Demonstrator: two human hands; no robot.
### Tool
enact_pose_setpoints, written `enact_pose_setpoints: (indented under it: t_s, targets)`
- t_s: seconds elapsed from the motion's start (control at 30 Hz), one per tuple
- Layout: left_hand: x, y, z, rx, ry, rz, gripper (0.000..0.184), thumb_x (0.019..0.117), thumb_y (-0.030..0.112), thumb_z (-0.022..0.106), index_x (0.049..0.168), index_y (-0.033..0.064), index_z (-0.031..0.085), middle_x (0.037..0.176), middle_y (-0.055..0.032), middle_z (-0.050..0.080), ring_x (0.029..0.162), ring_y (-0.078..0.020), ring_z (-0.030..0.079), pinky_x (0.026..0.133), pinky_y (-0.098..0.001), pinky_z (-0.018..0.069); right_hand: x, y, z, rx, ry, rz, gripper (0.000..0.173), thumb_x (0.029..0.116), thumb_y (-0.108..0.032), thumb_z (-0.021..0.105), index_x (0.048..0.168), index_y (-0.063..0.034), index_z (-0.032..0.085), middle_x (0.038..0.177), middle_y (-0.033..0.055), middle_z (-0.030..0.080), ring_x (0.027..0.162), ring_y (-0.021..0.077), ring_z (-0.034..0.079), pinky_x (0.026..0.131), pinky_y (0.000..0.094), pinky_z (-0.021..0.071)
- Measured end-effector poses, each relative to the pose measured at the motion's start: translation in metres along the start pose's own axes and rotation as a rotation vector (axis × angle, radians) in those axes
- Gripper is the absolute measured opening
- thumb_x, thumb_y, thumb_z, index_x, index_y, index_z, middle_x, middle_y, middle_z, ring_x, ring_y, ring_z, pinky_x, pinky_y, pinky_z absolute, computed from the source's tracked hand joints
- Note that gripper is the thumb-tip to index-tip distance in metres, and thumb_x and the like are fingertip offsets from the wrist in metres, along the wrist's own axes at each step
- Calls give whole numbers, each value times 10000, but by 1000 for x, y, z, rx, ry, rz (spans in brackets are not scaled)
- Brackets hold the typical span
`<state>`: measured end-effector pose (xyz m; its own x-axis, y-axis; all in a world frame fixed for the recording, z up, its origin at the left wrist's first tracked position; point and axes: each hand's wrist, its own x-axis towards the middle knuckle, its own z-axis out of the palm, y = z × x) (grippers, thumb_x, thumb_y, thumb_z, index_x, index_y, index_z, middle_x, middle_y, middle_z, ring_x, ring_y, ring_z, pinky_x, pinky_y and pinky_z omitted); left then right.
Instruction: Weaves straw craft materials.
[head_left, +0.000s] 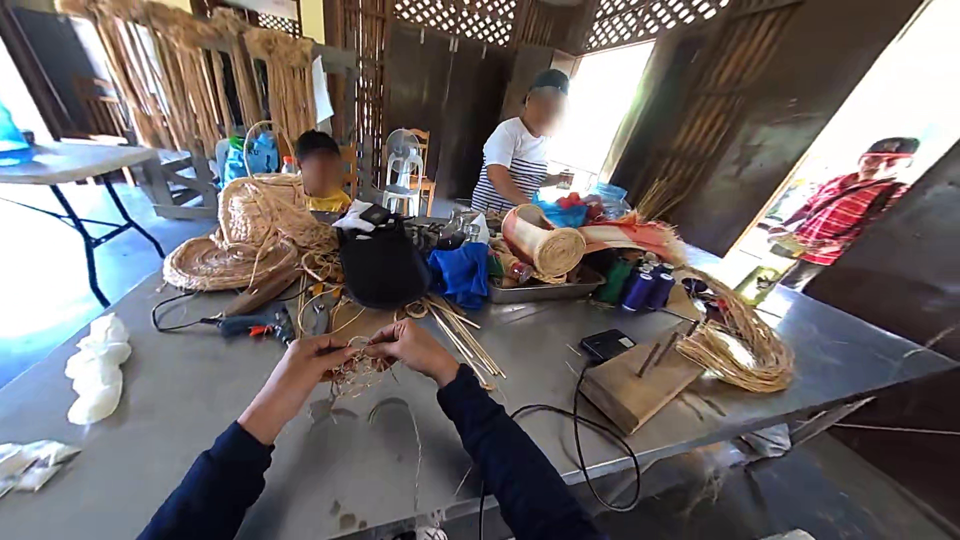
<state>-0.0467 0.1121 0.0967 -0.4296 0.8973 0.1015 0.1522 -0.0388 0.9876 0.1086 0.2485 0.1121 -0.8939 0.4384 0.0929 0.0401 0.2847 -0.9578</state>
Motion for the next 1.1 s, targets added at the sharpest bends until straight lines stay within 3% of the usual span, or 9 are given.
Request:
enact_pose_setpoints:
  t_s: [0.2, 0.4, 0.53, 0.83, 1.0, 1.1]
  targets:
    - [41, -26, -3, -289, -152, -67, 112, 1000, -26, 540, 966, 38, 625, 818, -16, 708, 697, -95, 693, 671, -256, 604, 14, 24, -15, 209, 40, 34, 75, 992, -6, 619, 988, 49, 669, 799, 18, 686, 685, 65, 655, 681, 252, 577]
    - [40, -49, 4, -455, -131, -49, 171, 963, -29, 514, 907, 67, 645, 811, -18, 725, 680, -81, 698, 648, -240, 606, 15, 42, -6, 417, 64, 78, 77, 1006, 12, 570, 987, 6, 644, 830, 14, 697, 691, 78, 661, 666, 257, 576]
    - [30, -55, 3, -464, -111, -76, 219, 949, -42, 497, 871, 91, 653, 787, 0, 728, 647, -61, 688, 616, -220, 595, 13, 46, -1, 432, 49, 96, 98, 990, 46, 571, 955, 5, 653, 813, 4, 695, 675, 65, 652, 660, 245, 570]
    - [20, -48, 4, -526, -141, -131, 312, 978, -36, 427, 830, 125, 650, 772, 13, 730, 671, -62, 696, 661, -236, 602, 10, 52, -1, 549, -4, 74, 243, 997, 71, 509, 891, -70, 676, 810, -27, 725, 691, 45, 676, 665, 224, 573]
    - [21, -52, 3, -541, -138, -148, 300, 1006, -32, 419, 859, 93, 649, 776, -13, 725, 665, -77, 696, 647, -241, 603, 12, 60, 4, 647, -40, 44, 291, 994, 59, 491, 874, -101, 703, 814, -19, 744, 695, 56, 689, 671, 232, 578]
    - [22, -55, 3, -531, -108, -170, 271, 1009, -30, 445, 867, 78, 649, 775, -25, 724, 656, -83, 694, 623, -241, 598, 12, 58, 2, 569, -9, 96, 234, 995, 62, 521, 891, -72, 683, 811, -15, 735, 692, 59, 686, 677, 239, 583]
